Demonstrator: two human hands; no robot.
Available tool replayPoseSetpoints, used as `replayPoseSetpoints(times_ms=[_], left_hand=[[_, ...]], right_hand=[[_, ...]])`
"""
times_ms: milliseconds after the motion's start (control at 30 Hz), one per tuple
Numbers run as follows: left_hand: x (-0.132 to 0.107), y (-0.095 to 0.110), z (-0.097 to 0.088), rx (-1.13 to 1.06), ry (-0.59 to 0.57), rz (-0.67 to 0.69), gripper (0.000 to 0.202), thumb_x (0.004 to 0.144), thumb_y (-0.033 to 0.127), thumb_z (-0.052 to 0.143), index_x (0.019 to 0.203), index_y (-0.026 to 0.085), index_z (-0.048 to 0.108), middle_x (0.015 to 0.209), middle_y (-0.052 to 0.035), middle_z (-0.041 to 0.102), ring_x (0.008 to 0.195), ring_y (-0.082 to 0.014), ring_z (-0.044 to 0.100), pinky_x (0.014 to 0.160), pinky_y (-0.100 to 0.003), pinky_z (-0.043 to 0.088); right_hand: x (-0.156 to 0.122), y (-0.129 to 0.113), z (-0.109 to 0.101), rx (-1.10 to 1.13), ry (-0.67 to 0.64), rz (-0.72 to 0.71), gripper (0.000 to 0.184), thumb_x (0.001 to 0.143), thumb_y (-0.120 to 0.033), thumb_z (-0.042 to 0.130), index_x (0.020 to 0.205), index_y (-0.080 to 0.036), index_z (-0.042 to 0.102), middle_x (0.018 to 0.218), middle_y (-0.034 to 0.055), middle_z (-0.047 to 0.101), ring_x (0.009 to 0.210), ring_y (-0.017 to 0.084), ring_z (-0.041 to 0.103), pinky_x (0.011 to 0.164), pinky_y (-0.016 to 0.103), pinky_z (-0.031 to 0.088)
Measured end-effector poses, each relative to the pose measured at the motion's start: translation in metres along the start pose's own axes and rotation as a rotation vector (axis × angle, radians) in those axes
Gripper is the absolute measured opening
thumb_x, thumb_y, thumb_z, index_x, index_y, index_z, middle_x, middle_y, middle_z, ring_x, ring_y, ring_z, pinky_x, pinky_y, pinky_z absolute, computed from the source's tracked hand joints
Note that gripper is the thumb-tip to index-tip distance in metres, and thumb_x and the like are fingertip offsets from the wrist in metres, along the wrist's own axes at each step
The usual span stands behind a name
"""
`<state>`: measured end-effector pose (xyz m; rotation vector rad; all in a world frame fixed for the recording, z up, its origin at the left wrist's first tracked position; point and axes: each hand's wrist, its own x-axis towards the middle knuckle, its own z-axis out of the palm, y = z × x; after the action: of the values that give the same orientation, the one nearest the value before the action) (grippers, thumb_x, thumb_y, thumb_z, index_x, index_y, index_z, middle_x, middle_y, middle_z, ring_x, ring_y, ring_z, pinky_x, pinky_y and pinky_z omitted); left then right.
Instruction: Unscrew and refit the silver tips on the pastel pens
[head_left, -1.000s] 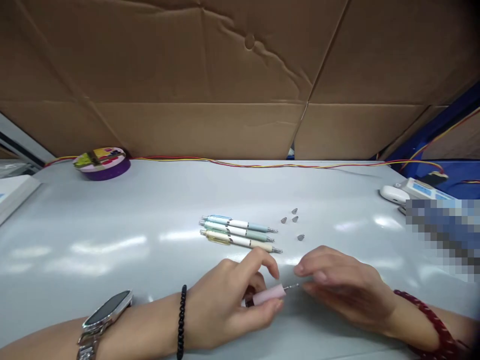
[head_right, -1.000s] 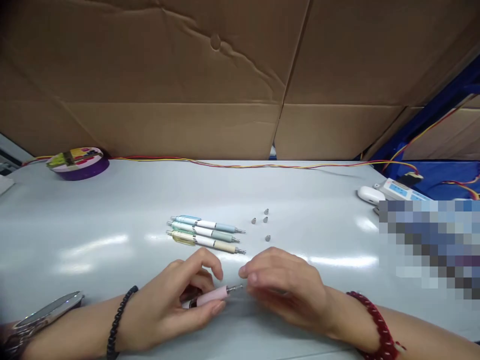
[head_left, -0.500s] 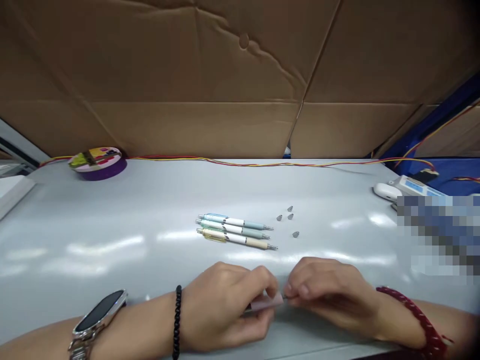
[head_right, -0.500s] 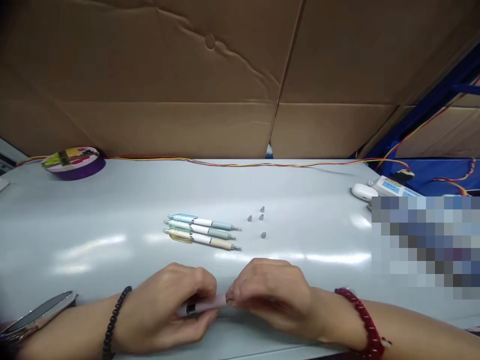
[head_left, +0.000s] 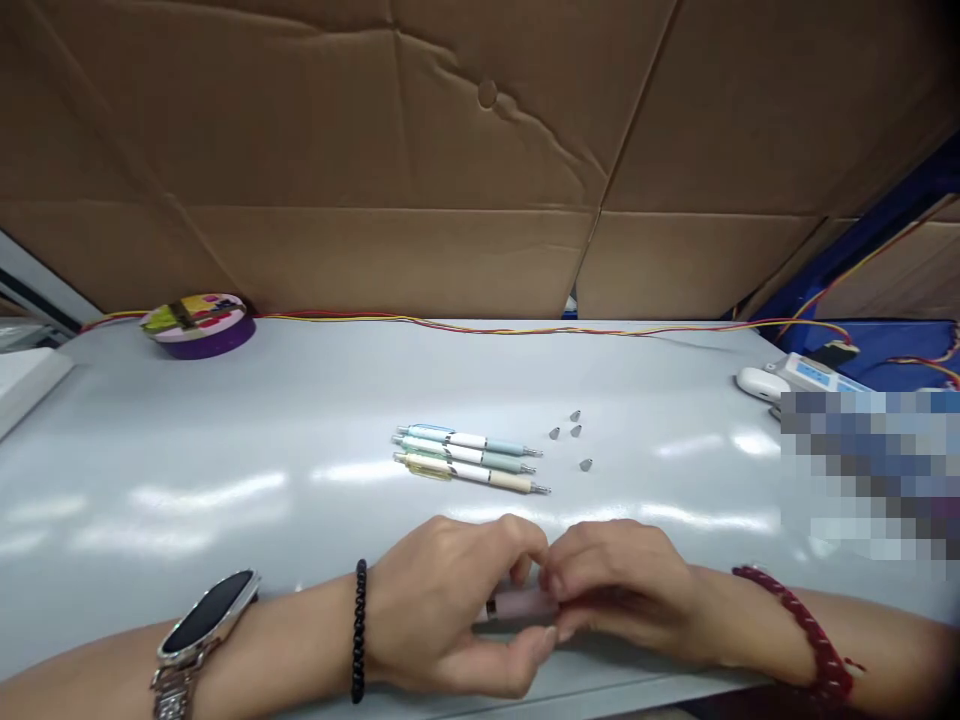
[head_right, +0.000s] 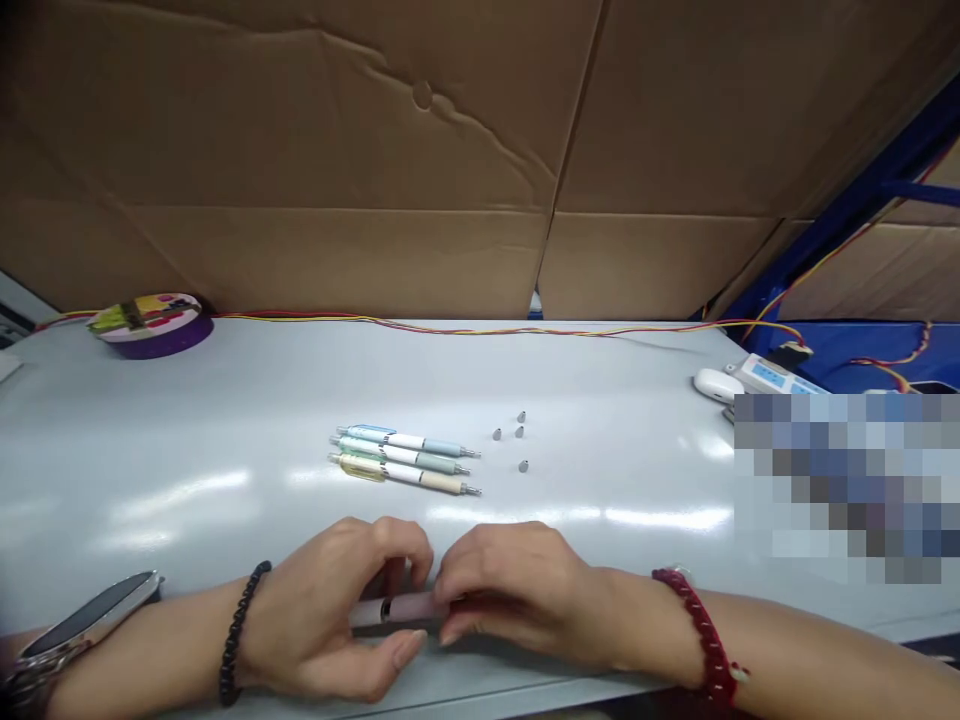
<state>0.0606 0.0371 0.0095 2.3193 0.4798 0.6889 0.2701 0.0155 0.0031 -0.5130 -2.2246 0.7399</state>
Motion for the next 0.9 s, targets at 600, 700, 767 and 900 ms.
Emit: replayPoseSetpoints(times_ms=[600, 700, 767, 900], left_hand=[[0.005, -0.011, -0.016, 0.728, 0.005, 0.372, 0.017, 0.083, 0.005, 0.044, 0.078, 0.017, 0.055, 0.073, -0.0050, 0.058, 0.074, -0.0195, 0.055, 0.071, -0.033, 0.044], [0.006, -0.024, -0.016, 0.811, -0.016, 0.306, 0.018, 0.087, 0.005, 0.044, 0.082, 0.018, 0.055, 0.080, -0.0049, 0.060, 0.077, -0.0185, 0.054, 0.076, -0.034, 0.043], [0.007, -0.031, -0.019, 0.856, -0.038, 0.229, 0.019, 0.089, 0.006, 0.042, 0.083, 0.018, 0.056, 0.078, -0.0037, 0.058, 0.070, -0.0170, 0.052, 0.070, -0.032, 0.041], [0.010, -0.039, -0.027, 0.923, -0.141, 0.123, 0.021, 0.092, 0.018, 0.041, 0.076, 0.017, 0.054, 0.069, -0.0025, 0.052, 0.061, -0.0170, 0.047, 0.059, -0.030, 0.038]], right_hand=[[-0.006, 0.026, -0.014, -0.554, -0.086, 0.180, 0.016, 0.089, -0.018, 0.051, 0.102, -0.019, 0.059, 0.087, 0.0058, 0.064, 0.075, 0.016, 0.059, 0.065, 0.027, 0.050], [-0.005, 0.024, -0.024, -0.555, -0.055, 0.171, 0.019, 0.090, -0.022, 0.050, 0.108, -0.018, 0.057, 0.092, 0.0075, 0.064, 0.078, 0.017, 0.060, 0.065, 0.027, 0.051], [-0.005, 0.025, -0.031, -0.592, 0.001, 0.184, 0.019, 0.091, -0.021, 0.047, 0.108, -0.018, 0.056, 0.093, 0.0078, 0.064, 0.081, 0.017, 0.060, 0.067, 0.028, 0.051], [-0.004, 0.030, -0.046, -0.666, 0.089, 0.274, 0.016, 0.091, -0.017, 0.046, 0.102, -0.019, 0.057, 0.093, 0.0072, 0.062, 0.085, 0.018, 0.059, 0.072, 0.031, 0.049]])
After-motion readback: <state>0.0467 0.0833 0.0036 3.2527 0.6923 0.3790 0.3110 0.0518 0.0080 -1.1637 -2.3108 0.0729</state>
